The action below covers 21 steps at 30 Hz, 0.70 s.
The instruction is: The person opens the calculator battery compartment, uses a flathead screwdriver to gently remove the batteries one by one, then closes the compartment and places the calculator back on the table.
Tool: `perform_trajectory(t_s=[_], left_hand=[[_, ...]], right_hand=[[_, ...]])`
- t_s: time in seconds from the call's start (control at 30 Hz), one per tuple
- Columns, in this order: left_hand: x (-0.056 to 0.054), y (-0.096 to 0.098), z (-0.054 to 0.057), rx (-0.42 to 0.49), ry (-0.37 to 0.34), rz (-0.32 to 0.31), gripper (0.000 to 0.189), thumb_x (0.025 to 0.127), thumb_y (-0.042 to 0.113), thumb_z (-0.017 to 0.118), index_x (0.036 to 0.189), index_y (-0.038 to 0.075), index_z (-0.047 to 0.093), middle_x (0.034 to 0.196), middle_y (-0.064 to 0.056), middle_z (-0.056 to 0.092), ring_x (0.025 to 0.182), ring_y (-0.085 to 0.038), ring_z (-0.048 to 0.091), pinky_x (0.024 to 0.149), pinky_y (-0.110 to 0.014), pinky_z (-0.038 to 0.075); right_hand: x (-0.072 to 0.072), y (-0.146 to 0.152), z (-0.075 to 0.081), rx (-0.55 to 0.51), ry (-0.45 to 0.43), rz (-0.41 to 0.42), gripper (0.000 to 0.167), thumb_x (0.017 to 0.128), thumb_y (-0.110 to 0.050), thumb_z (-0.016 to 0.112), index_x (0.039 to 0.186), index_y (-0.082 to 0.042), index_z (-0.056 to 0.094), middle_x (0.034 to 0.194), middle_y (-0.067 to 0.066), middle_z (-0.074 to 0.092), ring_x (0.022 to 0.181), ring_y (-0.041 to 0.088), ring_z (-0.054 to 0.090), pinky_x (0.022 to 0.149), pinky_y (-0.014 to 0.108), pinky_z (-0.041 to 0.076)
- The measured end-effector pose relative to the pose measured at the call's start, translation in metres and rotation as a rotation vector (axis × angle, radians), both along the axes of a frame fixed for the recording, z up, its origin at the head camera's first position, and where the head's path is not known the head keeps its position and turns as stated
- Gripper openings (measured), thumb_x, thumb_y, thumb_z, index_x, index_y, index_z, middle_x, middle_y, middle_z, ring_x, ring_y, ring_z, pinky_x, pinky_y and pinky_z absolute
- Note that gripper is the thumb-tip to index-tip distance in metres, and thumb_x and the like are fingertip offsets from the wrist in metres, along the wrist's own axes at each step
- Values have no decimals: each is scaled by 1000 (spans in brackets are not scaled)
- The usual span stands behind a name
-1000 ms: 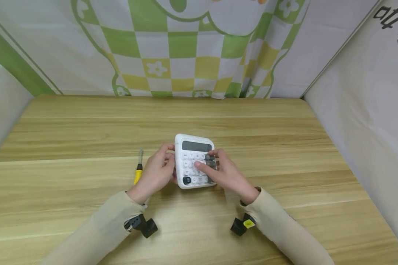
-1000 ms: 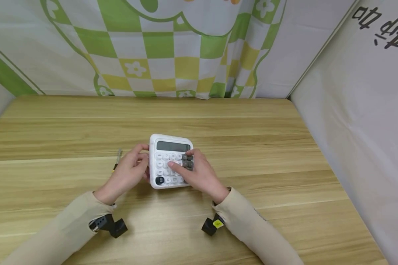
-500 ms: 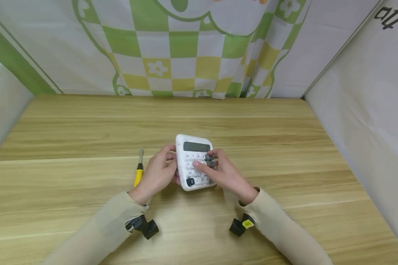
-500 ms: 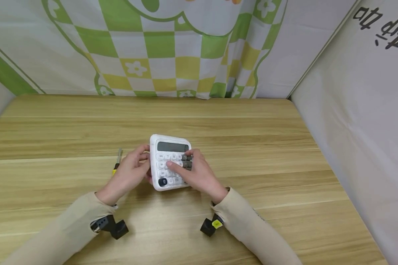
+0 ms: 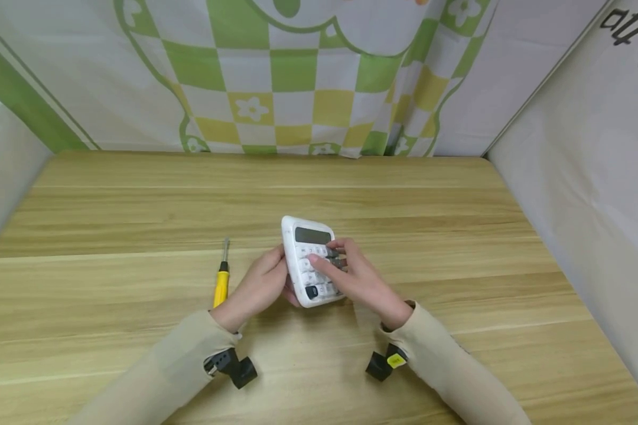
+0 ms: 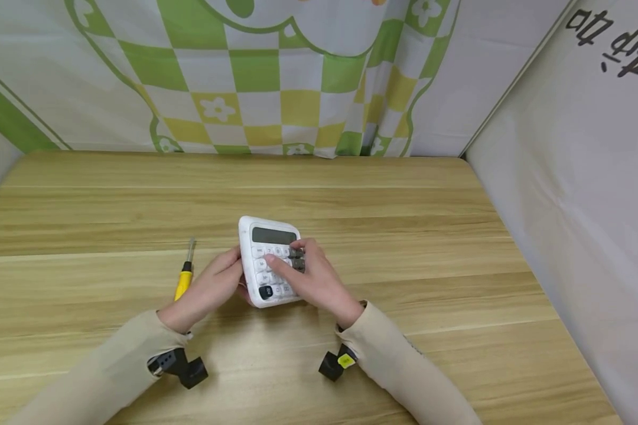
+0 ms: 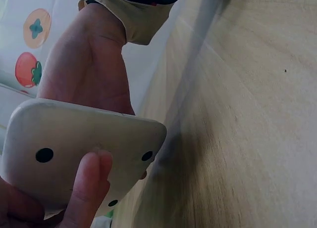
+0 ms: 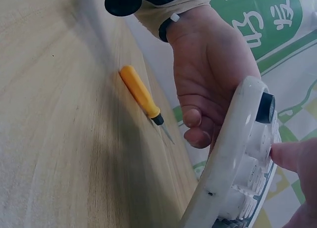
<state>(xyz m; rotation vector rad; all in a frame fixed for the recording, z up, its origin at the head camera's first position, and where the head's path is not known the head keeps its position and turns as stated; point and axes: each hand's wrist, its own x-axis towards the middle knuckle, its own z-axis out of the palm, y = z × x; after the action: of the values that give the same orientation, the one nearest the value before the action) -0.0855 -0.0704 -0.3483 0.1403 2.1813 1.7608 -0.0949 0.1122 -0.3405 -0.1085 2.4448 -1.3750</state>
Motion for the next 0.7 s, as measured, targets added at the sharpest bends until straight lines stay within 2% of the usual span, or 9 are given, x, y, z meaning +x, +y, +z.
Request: perform_trajectory(t_s=[0.13, 0.43, 0.6, 0.7], left_hand=[[0, 1, -1, 81, -31, -42, 41, 105, 20, 27, 132, -4, 48, 92, -23, 66, 62, -18, 63, 59, -37, 57], [-1, 2, -1, 114, -37, -104, 47, 105, 21, 23, 136, -9, 40, 102, -28, 66, 69, -19, 67, 64, -37, 58], [-1, 6, -2, 105, -56, -83, 47, 105, 21, 22, 134, -11, 42, 103, -28, 65, 74, -18, 66, 68, -36, 58], [0, 8, -2, 113, -69, -74, 48, 104, 20, 22, 137, -10, 39, 114, -29, 60, 90, -24, 66, 80, -37, 56]], right_hand=[[1, -1, 1, -13, 6, 3, 55, 94, -39, 58, 134, -6, 42, 132, 19, 49, 109, 31, 54, 82, 37, 50], [4, -4, -2, -79, 20, 47, 49, 101, -34, 45, 134, 1, 40, 133, 24, 48, 108, 30, 59, 87, 39, 51], [5, -7, -3, -70, 59, 48, 47, 102, -33, 41, 133, 3, 42, 129, 24, 50, 108, 29, 55, 93, 43, 46], [6, -9, -2, -62, 70, 45, 45, 103, -32, 39, 131, 3, 43, 127, 23, 52, 111, 30, 54, 96, 45, 45]])
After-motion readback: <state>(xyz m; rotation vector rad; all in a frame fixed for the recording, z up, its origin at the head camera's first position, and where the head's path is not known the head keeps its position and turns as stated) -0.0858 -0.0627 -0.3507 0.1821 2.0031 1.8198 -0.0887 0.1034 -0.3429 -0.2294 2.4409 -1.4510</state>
